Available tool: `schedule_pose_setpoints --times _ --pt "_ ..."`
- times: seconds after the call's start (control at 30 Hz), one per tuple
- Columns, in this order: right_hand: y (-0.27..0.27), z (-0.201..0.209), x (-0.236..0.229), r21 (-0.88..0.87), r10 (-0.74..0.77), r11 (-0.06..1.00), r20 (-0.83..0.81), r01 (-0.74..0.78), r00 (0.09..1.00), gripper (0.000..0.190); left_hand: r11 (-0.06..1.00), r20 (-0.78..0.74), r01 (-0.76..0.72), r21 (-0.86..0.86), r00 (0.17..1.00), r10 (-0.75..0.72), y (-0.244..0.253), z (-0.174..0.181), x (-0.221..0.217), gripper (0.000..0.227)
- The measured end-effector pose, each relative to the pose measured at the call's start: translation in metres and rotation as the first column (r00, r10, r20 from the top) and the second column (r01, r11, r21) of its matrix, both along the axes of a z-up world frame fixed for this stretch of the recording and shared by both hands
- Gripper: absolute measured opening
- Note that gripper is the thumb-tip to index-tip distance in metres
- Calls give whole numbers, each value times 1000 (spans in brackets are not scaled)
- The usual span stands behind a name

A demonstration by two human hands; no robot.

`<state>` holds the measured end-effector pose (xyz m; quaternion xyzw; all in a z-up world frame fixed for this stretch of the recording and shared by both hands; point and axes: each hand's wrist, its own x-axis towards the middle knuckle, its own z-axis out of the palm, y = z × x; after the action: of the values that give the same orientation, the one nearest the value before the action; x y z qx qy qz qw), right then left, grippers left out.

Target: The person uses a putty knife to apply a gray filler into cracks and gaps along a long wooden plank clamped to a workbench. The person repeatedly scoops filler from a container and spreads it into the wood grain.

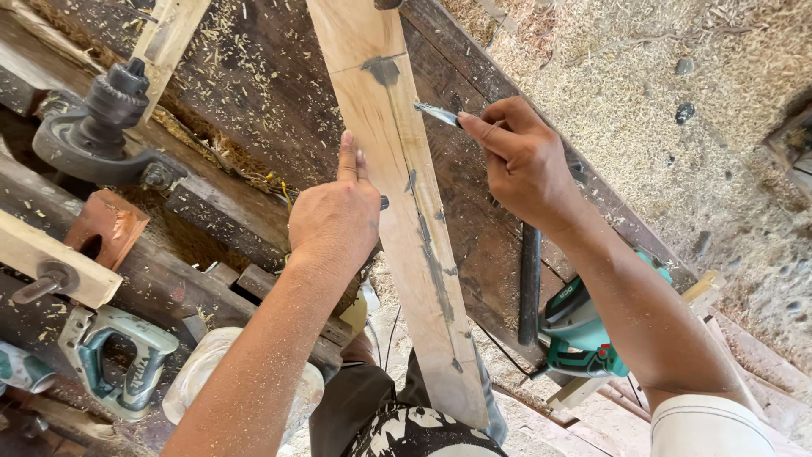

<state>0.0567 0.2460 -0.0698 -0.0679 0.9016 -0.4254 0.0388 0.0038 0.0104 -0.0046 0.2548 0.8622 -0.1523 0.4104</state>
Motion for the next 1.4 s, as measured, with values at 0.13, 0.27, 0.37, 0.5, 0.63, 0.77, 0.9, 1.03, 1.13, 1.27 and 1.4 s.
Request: schedule_pose_setpoints --times 0.13,0.27,0.37,0.5,0.63,0.77,0.9,1.03,1.13,1.27,1.4 --pt "-4 -3 1 14 6 1000 6 -6 1000 39 1000 17 19 -4 1000 -19 -2 0 1 72" --pt "-7 -6 3 28 -6 1000 38 4 999 41 1000 3 22 16 1000 -22 -3 -3 1 70" --pt "-12 -8 5 68 -16 998 25 14 1000 43 999 -5 24 25 1000 -24 -3 -4 2 70" --pt "-15 -4 7 120 22 993 -21 -20 1000 47 999 -16 26 30 1000 -26 -4 -5 4 70" --pt "-7 0 4 212 108 973 -90 -87 990 47 999 -17 24 33 1000 -23 -4 -6 5 70" --pt "9 -1 -4 -121 52 992 170 -32 984 32 999 -26 34 41 999 -33 -2 -6 5 70" --pt "17 -6 -13 7 54 999 -24 -54 998 26 999 -20 45 21 999 -44 -2 -3 3 70" --pt "19 -13 -17 20 120 993 -67 -119 990 38 999 2 42 11 999 -42 0 -3 2 68" --pt "18 -19 -21 61 158 987 -110 -152 981 41 999 -32 36 33 999 -35 1 -4 3 68" --pt "18 -24 -26 137 198 974 -135 -180 971 41 999 -41 45 23 998 -44 2 -6 4 67" --pt "16 -34 -36 278 239 947 -281 -160 929 27 998 -80 57 34 995 -54 1 -10 8 65"
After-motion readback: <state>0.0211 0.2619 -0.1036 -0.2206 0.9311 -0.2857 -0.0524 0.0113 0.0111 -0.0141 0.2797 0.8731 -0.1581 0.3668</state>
